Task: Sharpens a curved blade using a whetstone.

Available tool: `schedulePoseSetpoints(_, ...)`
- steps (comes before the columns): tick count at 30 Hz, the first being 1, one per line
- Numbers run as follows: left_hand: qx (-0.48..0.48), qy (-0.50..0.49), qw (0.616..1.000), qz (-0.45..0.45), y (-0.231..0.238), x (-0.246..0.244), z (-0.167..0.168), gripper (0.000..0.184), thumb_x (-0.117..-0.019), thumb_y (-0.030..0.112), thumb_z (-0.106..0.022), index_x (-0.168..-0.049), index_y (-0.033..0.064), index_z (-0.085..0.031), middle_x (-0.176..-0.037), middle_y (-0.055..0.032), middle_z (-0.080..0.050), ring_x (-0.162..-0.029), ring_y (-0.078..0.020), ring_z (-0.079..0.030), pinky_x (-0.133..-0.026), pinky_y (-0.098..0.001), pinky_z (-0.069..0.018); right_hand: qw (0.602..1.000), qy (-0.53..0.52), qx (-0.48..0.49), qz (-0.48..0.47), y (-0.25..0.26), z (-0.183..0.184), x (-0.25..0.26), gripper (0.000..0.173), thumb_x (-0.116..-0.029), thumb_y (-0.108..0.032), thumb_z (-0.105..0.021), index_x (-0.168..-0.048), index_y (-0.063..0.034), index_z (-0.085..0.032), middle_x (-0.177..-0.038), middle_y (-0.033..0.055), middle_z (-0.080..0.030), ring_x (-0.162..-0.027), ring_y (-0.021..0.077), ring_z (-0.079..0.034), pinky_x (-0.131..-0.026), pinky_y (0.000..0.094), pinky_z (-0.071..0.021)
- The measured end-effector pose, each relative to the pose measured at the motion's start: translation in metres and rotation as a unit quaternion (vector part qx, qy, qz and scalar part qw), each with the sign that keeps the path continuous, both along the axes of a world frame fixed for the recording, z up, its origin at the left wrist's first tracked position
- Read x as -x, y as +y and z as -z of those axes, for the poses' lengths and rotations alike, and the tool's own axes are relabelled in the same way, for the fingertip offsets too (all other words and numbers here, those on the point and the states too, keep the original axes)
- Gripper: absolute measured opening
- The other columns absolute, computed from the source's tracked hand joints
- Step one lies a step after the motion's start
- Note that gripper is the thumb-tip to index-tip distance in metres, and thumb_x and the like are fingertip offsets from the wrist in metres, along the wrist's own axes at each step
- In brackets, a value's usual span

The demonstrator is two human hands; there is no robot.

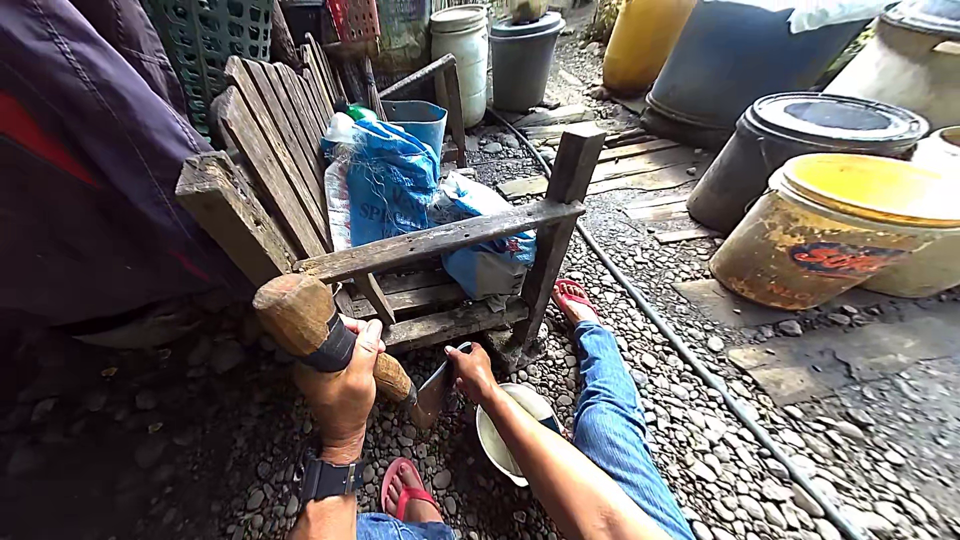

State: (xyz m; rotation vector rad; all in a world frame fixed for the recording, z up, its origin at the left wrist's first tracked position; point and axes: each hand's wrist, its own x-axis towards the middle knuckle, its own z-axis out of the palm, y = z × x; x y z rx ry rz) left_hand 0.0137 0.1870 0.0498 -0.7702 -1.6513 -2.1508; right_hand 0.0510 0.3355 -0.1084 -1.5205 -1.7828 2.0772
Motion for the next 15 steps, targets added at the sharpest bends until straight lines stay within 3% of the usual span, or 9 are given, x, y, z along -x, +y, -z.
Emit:
schedulePoseSetpoints(5, -0.011, -0.005, 1.0, -0.006, -0.003, 0.006, -0.001, 0.016, -0.0829, -0.001, -0.065, -0.092, 0.0104, -0.059, -0.067, 0.0086, -0.069, -0.056, -0.0054, -0.067, -0.057, -0.0217, -0.0604, 1.0, 0.014, 0.015, -0.02, 0.0, 0.001, -0.008, 0.049, -0.1023, -0.023, -0.066, -0.141, 0.001, -0.048, -0.118, 0.0243, -0.061, -0.093, 0.0316, -0.063, -0.077, 0.0472, -0.0536)
schedulePoseSetpoints(8, -0.008, -0.008, 1.0, -0.001, -0.004, 0.005, -0.002, 0.015, -0.0836, -0.001, -0.065, -0.093, 0.0097, -0.059, -0.067, 0.0083, -0.069, -0.056, -0.0053, -0.067, -0.058, -0.0215, -0.0603, 0.997, 0.046, 0.059, 0.029, 0.002, 0.003, -0.009, 0.036, -0.1037, -0.02, -0.063, -0.133, -0.0002, -0.055, -0.098, 0.0154, -0.058, -0.07, 0.0206, -0.054, -0.059, 0.0369, -0.0475)
schedulePoseSetpoints(11, -0.002, -0.004, 1.0, 0.009, -0.003, 0.0, -0.003, 0.014, -0.0832, 0.001, -0.067, -0.092, 0.0099, -0.061, -0.068, 0.0083, -0.069, -0.058, -0.0055, -0.068, -0.06, -0.0218, -0.061, 0.989, 0.047, 0.098, 0.098, 0.009, 0.0, -0.005, 0.042, -0.1085, -0.036, -0.053, -0.119, 0.0037, -0.062, -0.095, 0.0182, -0.059, -0.074, 0.0263, -0.057, -0.065, 0.0438, -0.051)
schedulePoseSetpoints(15, 0.013, 0.008, 1.0, 0.002, 0.003, -0.004, -0.007, 0.013, -0.0829, 0.005, -0.068, -0.092, 0.011, -0.062, -0.07, 0.0111, -0.069, -0.058, -0.0036, -0.067, -0.059, -0.0207, -0.061, 0.99, 0.013, 0.075, 0.115, 0.013, -0.005, 0.001, 0.047, -0.1098, -0.037, -0.05, -0.114, 0.0073, -0.063, -0.1, 0.0245, -0.061, -0.079, 0.0331, -0.061, -0.07, 0.0503, -0.0528)
